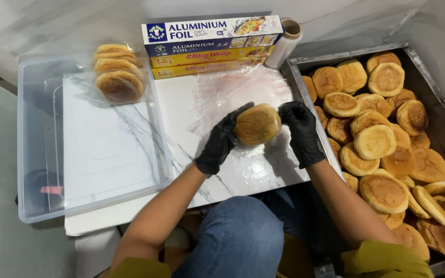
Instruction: Wrapping individual bread buns in plastic cling wrap on a marble table.
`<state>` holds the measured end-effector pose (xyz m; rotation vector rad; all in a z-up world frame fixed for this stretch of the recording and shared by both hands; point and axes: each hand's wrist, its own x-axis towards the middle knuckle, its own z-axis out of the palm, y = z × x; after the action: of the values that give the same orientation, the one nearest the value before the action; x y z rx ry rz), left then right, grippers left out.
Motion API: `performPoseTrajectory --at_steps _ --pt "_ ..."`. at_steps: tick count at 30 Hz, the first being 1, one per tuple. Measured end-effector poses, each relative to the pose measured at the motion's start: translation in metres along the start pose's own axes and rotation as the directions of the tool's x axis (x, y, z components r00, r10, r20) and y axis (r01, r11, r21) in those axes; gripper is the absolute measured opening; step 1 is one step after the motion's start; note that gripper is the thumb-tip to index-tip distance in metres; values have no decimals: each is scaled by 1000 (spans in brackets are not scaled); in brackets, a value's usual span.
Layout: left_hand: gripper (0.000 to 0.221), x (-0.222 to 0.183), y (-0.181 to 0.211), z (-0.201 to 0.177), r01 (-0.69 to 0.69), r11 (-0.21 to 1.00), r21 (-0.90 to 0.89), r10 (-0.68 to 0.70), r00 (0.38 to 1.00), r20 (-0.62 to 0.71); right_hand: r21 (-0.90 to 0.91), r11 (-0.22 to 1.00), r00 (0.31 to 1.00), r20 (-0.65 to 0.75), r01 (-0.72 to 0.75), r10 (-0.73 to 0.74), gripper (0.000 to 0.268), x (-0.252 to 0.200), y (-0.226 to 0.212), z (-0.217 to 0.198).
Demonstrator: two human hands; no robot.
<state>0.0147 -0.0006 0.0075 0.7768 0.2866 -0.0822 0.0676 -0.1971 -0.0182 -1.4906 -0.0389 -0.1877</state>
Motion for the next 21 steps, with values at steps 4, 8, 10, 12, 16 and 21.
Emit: performPoseTrajectory --at_steps 4,8,10,12,16,21 --pt "39 -5 0 3 6 1000 -6 -6 999 44 3 1000 999 28 14 -14 6 2 12 -13" --pt "45 -10 -8 7 43 999 -27 -43 999 16 -19 1000 1000 25 -6 7 5 7 29 -27" --pt "48 -10 -8 11 42 999 -26 -42 999 16 12 1000 1000 24 5 -5 6 11 34 -34" --pt "34 -8 -8 11 48 994 -97 -41 997 72 26 999 999 43 -29 28 9 17 41 -40" --pt "31 3 -22 -5 22 998 -56 -12 987 158 55 988 988 60 -144 140 15 15 31 -30" --pt "41 1 -32 -6 -104 979 174 65 975 213 -11 987 985 53 -161 162 21 10 32 -22"
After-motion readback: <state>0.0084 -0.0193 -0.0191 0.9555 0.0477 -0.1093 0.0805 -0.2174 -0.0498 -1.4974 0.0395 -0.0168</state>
